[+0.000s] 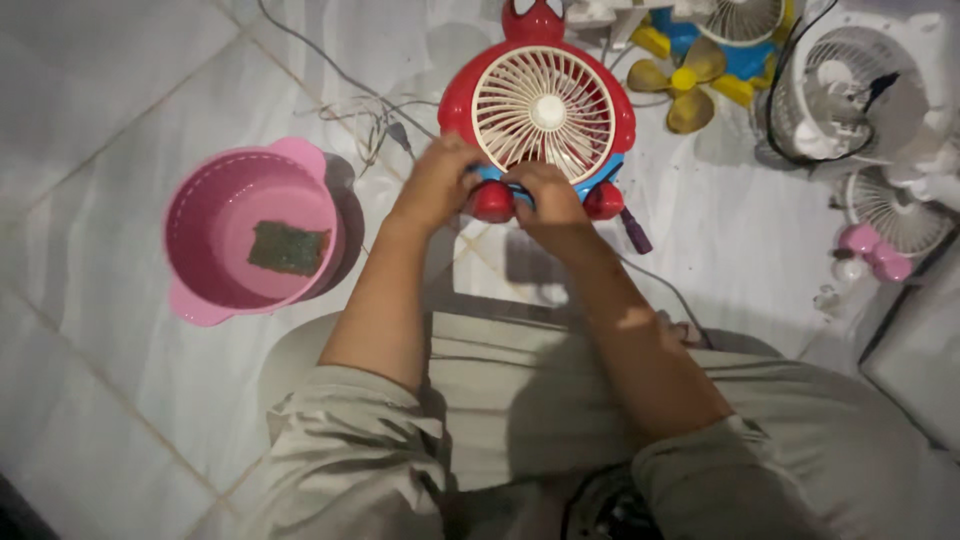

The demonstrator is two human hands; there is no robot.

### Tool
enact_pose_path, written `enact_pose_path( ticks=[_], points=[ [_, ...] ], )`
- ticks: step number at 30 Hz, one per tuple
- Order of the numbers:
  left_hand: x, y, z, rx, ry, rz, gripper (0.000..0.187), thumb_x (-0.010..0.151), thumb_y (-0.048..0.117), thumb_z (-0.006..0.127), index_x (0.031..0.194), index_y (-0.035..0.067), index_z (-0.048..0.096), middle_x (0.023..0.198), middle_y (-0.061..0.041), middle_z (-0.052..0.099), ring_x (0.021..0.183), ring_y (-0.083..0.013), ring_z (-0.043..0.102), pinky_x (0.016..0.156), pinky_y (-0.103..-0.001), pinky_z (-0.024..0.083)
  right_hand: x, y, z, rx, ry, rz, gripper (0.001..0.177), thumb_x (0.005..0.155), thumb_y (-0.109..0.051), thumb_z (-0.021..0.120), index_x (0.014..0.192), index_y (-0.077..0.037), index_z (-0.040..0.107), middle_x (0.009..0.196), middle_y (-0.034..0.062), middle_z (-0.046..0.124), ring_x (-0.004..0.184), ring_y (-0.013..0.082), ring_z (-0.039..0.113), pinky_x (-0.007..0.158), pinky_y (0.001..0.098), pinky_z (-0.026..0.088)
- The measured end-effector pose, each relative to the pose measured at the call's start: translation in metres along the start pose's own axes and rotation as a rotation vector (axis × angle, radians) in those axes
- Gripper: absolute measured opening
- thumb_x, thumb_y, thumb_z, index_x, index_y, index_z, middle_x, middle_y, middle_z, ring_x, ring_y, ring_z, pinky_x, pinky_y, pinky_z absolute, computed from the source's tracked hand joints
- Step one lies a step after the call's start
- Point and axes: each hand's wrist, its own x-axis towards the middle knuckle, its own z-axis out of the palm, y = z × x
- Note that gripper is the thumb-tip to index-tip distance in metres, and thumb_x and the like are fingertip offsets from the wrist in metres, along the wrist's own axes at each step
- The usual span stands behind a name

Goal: The person disassembles multiple small electric fans on a tiled floor. They remove the front grilles and blades from a white fan and a red Spider-Man themed fan using a screwdriver.

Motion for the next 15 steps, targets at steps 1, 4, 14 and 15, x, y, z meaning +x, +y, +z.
enact_pose_path(
  ticks=[1, 4, 14, 15],
  points=[
    [0.0, 0.002, 0.0, -0.039, -0.043, 0.051, 0.033, 0.076, 0.0, 0.079, 0.107, 0.009, 0.076, 0.106, -0.016, 0.069, 0.102, -0.0352, 0.066, 0.089, -0.041, 0.055, -0.004, 0.0, 0.0, 0.011, 0.01, -0.02, 0.038, 0.079, 0.004, 0.067, 0.117, -0.002, 0.069, 0.121, 0.0172, 0.068, 0.116, 0.038, 0.063, 0.105, 0.0444, 0.048],
    [0.0, 0.013, -0.003, -0.061, -0.147, 0.106, 0.036, 0.073, -0.005, 0.072, 0.104, 0.011, 0.078, 0.101, -0.014, 0.071, 0.093, -0.0313, 0.07, 0.081, -0.037, 0.057, -0.018, 0.001, 0.008, 0.041, 0.063, -0.012, 0.042, 0.077, 0.003, 0.068, 0.12, 0.0, 0.065, 0.127, 0.0189, 0.065, 0.122, 0.0399, 0.06, 0.108, 0.0443, 0.046],
    [0.006, 0.021, 0.011, -0.042, -0.356, 0.131, 0.02, 0.071, -0.008, 0.07, 0.085, 0.005, 0.073, 0.087, -0.014, 0.066, 0.083, -0.0293, 0.067, 0.072, -0.036, 0.054, -0.034, 0.018, 0.011, 0.15, 0.166, 0.061, 0.014, 0.089, -0.001, 0.071, 0.103, -0.004, 0.069, 0.125, 0.0163, 0.07, 0.119, 0.0353, 0.065, 0.103, 0.0416, 0.052],
    [0.003, 0.021, 0.011, -0.047, -0.355, 0.128, 0.022, 0.07, -0.009, 0.069, 0.087, 0.005, 0.072, 0.087, -0.014, 0.065, 0.083, -0.0292, 0.067, 0.072, -0.035, 0.054, -0.032, 0.02, 0.012, 0.128, 0.172, 0.042, 0.013, 0.089, -0.001, 0.071, 0.101, -0.003, 0.07, 0.124, 0.0167, 0.07, 0.118, 0.036, 0.065, 0.102, 0.0425, 0.052]
  ],
)
